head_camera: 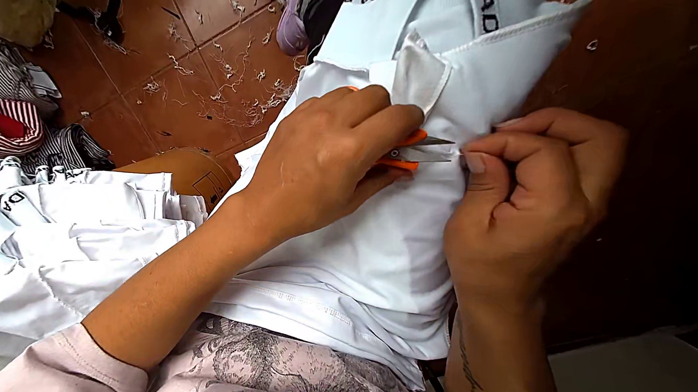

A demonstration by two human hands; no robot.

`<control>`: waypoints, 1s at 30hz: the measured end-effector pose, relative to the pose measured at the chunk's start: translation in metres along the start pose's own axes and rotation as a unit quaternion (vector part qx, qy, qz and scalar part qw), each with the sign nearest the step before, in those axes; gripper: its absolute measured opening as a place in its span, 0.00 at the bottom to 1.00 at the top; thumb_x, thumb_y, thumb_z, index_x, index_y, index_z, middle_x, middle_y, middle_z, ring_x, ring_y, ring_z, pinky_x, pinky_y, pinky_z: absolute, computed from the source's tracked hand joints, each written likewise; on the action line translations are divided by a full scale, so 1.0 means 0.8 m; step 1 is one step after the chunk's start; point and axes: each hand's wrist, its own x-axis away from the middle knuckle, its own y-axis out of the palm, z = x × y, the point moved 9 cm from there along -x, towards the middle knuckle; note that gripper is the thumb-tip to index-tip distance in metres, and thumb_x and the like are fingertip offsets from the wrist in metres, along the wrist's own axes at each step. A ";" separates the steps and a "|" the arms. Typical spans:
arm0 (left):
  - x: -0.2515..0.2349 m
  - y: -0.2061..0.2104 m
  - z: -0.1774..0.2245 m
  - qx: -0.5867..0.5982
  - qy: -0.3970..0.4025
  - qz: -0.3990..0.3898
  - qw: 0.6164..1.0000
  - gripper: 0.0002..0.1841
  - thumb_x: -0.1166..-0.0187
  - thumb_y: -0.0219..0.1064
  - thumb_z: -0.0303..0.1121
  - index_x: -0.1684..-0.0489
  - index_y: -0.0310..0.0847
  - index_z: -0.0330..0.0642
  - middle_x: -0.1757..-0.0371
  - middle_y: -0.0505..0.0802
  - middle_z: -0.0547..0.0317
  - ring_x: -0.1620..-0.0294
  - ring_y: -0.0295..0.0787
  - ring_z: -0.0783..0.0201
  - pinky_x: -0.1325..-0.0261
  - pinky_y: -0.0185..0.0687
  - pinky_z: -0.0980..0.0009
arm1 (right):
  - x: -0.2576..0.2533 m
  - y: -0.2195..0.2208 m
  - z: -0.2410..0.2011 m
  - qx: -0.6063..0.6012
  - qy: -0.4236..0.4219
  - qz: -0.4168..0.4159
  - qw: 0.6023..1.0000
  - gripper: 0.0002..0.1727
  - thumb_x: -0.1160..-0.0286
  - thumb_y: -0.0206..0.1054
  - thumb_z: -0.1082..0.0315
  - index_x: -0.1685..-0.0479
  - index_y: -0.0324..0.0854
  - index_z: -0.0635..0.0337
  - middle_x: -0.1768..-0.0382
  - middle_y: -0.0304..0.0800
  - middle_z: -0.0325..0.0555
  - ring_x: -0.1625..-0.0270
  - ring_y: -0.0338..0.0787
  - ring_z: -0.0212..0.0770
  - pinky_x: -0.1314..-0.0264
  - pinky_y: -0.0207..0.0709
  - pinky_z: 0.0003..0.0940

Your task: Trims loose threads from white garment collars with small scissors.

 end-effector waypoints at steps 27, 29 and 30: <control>-0.021 0.006 0.024 -0.102 0.068 -0.019 0.992 0.15 0.16 0.65 0.40 0.49 0.94 0.41 0.61 0.94 0.51 0.63 0.90 0.53 0.65 0.76 0.61 | 0.001 -0.002 0.009 -0.062 0.032 0.017 0.997 0.10 0.12 0.57 0.73 0.59 0.81 0.69 0.49 0.85 0.55 0.43 0.84 0.32 0.38 0.75 0.21; -0.021 0.007 0.026 -0.103 0.071 -0.020 0.992 0.15 0.15 0.65 0.40 0.49 0.94 0.41 0.62 0.94 0.51 0.63 0.90 0.53 0.66 0.76 0.61 | 0.001 -0.002 0.008 -0.062 0.031 0.016 0.997 0.10 0.12 0.57 0.73 0.59 0.81 0.70 0.49 0.85 0.55 0.44 0.84 0.31 0.40 0.76 0.20; -0.021 0.007 0.026 -0.106 0.073 -0.021 0.991 0.14 0.15 0.65 0.40 0.50 0.94 0.41 0.62 0.94 0.51 0.64 0.90 0.53 0.66 0.76 0.61 | 0.001 -0.002 0.008 -0.061 0.032 0.016 0.998 0.10 0.13 0.57 0.74 0.59 0.81 0.69 0.49 0.85 0.55 0.44 0.84 0.31 0.40 0.76 0.20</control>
